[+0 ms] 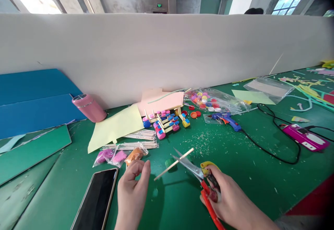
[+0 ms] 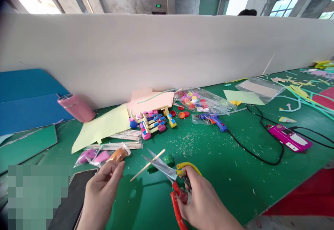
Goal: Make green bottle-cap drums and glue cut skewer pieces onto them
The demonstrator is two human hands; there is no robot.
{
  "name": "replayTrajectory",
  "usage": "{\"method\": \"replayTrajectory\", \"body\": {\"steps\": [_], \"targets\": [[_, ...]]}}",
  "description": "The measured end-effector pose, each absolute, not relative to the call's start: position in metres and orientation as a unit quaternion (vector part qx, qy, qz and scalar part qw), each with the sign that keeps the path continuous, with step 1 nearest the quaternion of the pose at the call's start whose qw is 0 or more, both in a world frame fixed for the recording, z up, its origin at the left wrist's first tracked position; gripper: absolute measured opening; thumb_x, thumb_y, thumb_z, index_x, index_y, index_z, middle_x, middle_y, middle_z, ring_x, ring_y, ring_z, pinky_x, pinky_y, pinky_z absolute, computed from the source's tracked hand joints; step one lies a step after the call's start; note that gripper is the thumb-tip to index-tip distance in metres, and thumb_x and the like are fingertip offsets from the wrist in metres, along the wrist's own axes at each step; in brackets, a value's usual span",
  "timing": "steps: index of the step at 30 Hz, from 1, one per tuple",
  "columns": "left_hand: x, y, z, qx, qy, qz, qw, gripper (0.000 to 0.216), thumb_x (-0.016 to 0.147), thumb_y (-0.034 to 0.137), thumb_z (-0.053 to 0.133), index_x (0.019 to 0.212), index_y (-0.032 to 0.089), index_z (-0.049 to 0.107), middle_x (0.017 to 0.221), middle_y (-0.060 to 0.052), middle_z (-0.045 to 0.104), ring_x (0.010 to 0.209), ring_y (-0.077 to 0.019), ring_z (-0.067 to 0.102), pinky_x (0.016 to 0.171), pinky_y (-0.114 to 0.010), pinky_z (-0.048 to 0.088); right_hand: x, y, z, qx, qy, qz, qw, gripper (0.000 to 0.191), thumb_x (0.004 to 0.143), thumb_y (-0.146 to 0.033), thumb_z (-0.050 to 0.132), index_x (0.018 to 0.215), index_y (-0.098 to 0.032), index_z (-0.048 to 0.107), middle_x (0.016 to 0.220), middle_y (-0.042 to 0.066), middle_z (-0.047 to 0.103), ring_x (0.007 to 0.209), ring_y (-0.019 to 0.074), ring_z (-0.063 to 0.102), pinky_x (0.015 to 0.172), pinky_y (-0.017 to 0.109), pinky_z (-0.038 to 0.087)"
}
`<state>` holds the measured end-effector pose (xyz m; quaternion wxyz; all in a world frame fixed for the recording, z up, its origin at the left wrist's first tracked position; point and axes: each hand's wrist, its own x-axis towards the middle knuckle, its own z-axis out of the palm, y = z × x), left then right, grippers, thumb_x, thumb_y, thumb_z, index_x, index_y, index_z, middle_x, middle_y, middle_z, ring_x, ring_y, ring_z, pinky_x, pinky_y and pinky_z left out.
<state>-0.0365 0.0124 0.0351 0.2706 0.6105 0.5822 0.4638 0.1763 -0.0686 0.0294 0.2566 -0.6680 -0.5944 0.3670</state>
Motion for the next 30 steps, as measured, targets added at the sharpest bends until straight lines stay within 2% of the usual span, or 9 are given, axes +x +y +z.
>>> {"method": "replayTrajectory", "body": {"steps": [2, 4, 5, 7, 9, 14, 17, 21, 30], "targets": [[-0.031, 0.008, 0.037, 0.652, 0.565, 0.461, 0.209, 0.012, 0.075, 0.028, 0.055, 0.071, 0.019, 0.061, 0.081, -0.006, 0.061, 0.073, -0.0201, 0.057, 0.041, -0.021, 0.039, 0.175, -0.067, 0.034, -0.652, -0.569, 0.421, 0.271, 0.018, 0.072, -0.02, 0.054, 0.072, -0.023, 0.037, 0.057, -0.007, 0.038, 0.049, 0.0094, 0.037, 0.044, 0.019, 0.032], [-0.023, 0.003, 0.04, 0.69, 0.549, 0.443, 0.162, 0.024, 0.078, 0.028, 0.053, 0.099, 0.018, 0.061, 0.107, -0.013, 0.058, 0.091, -0.0258, 0.058, 0.037, -0.021, 0.039, 0.173, -0.065, 0.037, -0.642, -0.551, 0.454, 0.278, 0.021, 0.069, -0.018, 0.056, 0.069, -0.023, 0.035, 0.056, -0.008, 0.037, 0.048, 0.0083, 0.034, 0.043, 0.018, 0.03], [-0.019, 0.0, 0.041, 0.715, 0.532, 0.431, 0.142, 0.025, 0.08, 0.027, 0.052, 0.102, 0.019, 0.06, 0.108, -0.013, 0.059, 0.095, -0.0269, 0.057, 0.041, -0.023, 0.043, 0.172, -0.064, 0.038, -0.638, -0.543, 0.467, 0.282, 0.022, 0.068, -0.017, 0.056, 0.069, -0.023, 0.034, 0.056, -0.008, 0.037, 0.05, 0.0082, 0.035, 0.044, 0.018, 0.03], [-0.011, -0.003, 0.042, 0.765, 0.488, 0.403, 0.119, 0.021, 0.081, 0.025, 0.052, 0.099, 0.019, 0.061, 0.095, -0.011, 0.065, 0.089, -0.0249, 0.061, 0.055, -0.028, 0.05, 0.168, -0.063, 0.04, -0.631, -0.53, 0.489, 0.287, 0.023, 0.067, -0.016, 0.057, 0.069, -0.022, 0.035, 0.058, -0.008, 0.04, 0.051, 0.0082, 0.037, 0.045, 0.017, 0.031], [-0.004, -0.003, 0.042, 0.792, 0.455, 0.392, 0.111, 0.016, 0.083, 0.022, 0.051, 0.095, 0.018, 0.061, 0.082, -0.007, 0.066, 0.074, -0.0207, 0.062, 0.061, -0.031, 0.05, 0.165, -0.062, 0.041, -0.623, -0.524, 0.501, 0.293, 0.022, 0.066, -0.015, 0.057, 0.071, -0.021, 0.037, 0.059, -0.008, 0.041, 0.053, 0.0081, 0.038, 0.047, 0.017, 0.033], [0.004, 0.005, 0.042, 0.811, 0.445, 0.378, 0.044, 0.014, 0.085, 0.016, 0.044, 0.086, 0.017, 0.059, 0.065, -0.003, 0.06, 0.057, -0.0173, 0.058, 0.052, -0.028, 0.044, 0.159, -0.062, 0.039, -0.6, -0.517, 0.524, 0.313, 0.02, 0.069, -0.021, 0.058, 0.071, -0.021, 0.038, 0.063, -0.007, 0.039, 0.057, 0.0089, 0.038, 0.051, 0.017, 0.037], [0.003, 0.009, 0.044, 0.829, 0.429, 0.359, -0.008, 0.014, 0.084, 0.013, 0.043, 0.083, 0.018, 0.057, 0.063, -0.002, 0.059, 0.055, -0.0171, 0.057, 0.051, -0.028, 0.041, 0.157, -0.063, 0.037, -0.612, -0.518, 0.506, 0.319, 0.016, 0.073, -0.028, 0.056, 0.077, -0.021, 0.043, 0.068, -0.004, 0.044, 0.064, 0.0119, 0.045, 0.056, 0.019, 0.041], [0.001, 0.012, 0.047, 0.834, 0.426, 0.349, -0.021, 0.014, 0.084, 0.013, 0.043, 0.081, 0.018, 0.056, 0.06, -0.001, 0.057, 0.053, -0.0165, 0.055, 0.05, -0.027, 0.04, 0.155, -0.064, 0.035, -0.623, -0.524, 0.498, 0.299, 0.016, 0.075, -0.033, 0.055, 0.083, -0.021, 0.048, 0.07, -0.002, 0.051, 0.065, 0.0144, 0.05, 0.058, 0.021, 0.043], [-0.001, 0.012, 0.048, 0.822, 0.414, 0.39, 0.027, 0.01, 0.083, 0.013, 0.046, 0.082, 0.018, 0.054, 0.063, -0.001, 0.057, 0.053, -0.0156, 0.055, 0.049, -0.026, 0.041, 0.155, -0.063, 0.041, -0.607, -0.572, 0.496, 0.243, 0.02, 0.074, -0.025, 0.054, 0.088, -0.021, 0.04, 0.071, -0.003, 0.05, 0.061, 0.0121, 0.047, 0.056, 0.022, 0.041]]}}
